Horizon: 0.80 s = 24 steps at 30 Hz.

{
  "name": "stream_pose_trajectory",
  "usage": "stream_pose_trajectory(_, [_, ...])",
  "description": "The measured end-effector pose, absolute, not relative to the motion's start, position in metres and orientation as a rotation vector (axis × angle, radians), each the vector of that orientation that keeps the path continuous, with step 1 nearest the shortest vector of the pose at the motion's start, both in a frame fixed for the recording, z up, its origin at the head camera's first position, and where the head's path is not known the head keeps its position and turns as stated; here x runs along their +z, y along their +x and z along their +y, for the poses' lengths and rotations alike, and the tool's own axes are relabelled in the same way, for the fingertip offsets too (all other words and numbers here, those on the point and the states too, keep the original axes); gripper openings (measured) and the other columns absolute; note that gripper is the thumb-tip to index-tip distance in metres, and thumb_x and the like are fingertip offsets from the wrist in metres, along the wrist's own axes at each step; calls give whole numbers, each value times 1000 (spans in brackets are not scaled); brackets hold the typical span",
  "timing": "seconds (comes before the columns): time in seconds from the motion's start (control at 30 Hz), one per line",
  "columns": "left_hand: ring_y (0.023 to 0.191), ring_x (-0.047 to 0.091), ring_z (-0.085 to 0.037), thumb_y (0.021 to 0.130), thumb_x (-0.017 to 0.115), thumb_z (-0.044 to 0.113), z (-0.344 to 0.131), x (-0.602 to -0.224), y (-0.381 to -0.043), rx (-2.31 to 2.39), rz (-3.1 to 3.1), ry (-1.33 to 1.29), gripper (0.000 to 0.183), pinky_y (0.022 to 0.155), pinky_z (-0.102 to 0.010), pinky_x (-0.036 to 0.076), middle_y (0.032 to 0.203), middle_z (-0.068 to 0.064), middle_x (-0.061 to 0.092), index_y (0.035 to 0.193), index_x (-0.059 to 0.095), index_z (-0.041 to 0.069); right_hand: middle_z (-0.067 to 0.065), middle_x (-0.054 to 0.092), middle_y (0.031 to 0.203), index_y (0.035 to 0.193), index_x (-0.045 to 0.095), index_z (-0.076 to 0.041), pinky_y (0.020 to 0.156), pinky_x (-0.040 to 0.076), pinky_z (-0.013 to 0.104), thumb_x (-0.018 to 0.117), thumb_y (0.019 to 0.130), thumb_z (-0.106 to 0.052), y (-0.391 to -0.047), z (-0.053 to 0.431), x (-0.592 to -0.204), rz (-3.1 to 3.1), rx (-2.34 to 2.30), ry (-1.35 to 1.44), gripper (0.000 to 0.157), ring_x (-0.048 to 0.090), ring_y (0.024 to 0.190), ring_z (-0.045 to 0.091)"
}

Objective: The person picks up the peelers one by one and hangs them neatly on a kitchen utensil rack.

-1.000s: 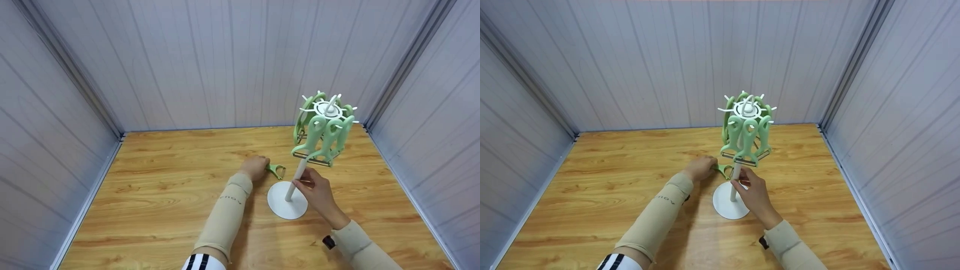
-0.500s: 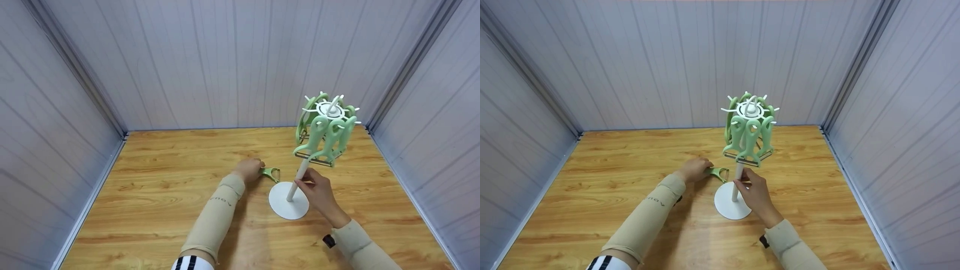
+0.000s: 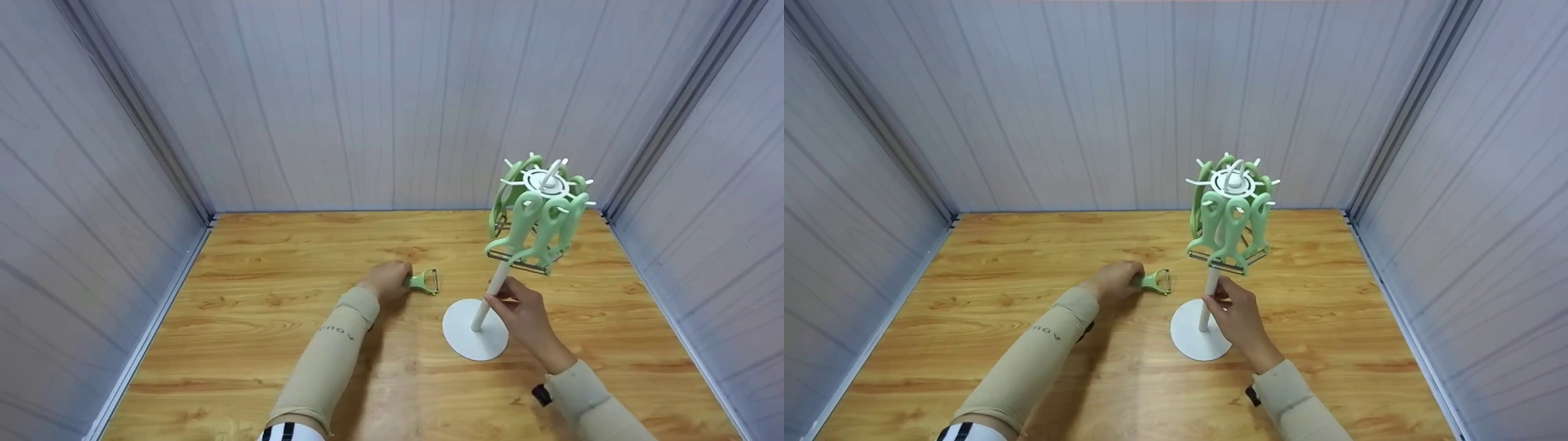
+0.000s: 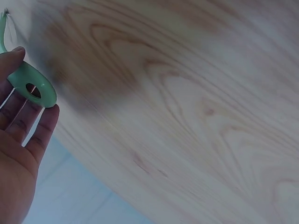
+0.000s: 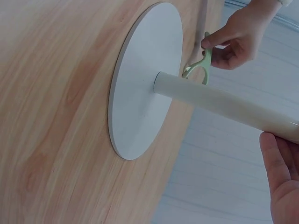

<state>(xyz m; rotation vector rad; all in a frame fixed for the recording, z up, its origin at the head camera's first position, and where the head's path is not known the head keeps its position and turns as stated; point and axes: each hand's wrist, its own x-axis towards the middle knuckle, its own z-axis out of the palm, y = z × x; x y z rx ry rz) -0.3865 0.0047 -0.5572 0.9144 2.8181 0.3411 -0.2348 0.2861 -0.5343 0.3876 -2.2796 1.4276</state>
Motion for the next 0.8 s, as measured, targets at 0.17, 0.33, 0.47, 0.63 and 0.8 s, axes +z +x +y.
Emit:
stream_pose_trajectory(0.17, [110, 74, -30, 106, 72, 14, -8, -557, -385, 470, 2775, 821, 20, 99, -45, 62, 119, -14, 77, 123, 70, 4, 15, 78, 100, 114, 73, 1, 75, 63, 15, 76, 97, 7, -234, 286, -535, -2275, 1448, 385, 17, 73, 88, 3])
stream_pose_trajectory(0.33, [102, 71, -24, 106, 73, 18, -18, -556, -383, 603, 2746, 743, 18, 93, -43, 61, 115, -11, 76, 119, 70, 6, 19, 77, 99, 114, 73, 2, 75, 62, 15, 76, 97, 8, -235, 287, -535, -2269, 1452, 396, 18, 72, 88, 2])
stream_pose_trajectory(0.47, [96, 66, -20, 106, 73, 19, -25, -550, -380, 735, 2705, 672, 15, 90, -42, 60, 111, -7, 74, 117, 70, 10, 18, 77, 99, 112, 73, 3, 75, 62, 14, 75, 97, 8, -234, 288, -534, -2271, 1441, 396, 16, 72, 88, 1])
stream_pose_trajectory(0.63, [98, 65, -20, 108, 67, 12, -36, -539, -372, 995, 2634, 606, 12, 91, -42, 58, 113, -8, 73, 118, 71, 10, 14, 77, 98, 111, 73, 2, 75, 62, 14, 75, 97, 8, -234, 287, -534, -2285, 1427, 391, 15, 72, 87, 1])
stream_pose_trajectory(0.8, [99, 66, -19, 107, 67, 4, -45, -529, -365, 1263, 2561, 620, 9, 92, -42, 59, 112, -9, 74, 114, 73, 6, 16, 77, 98, 113, 74, 3, 75, 62, 14, 76, 97, 8, -234, 287, -535, -2272, 1457, 378, 17, 72, 88, 1])
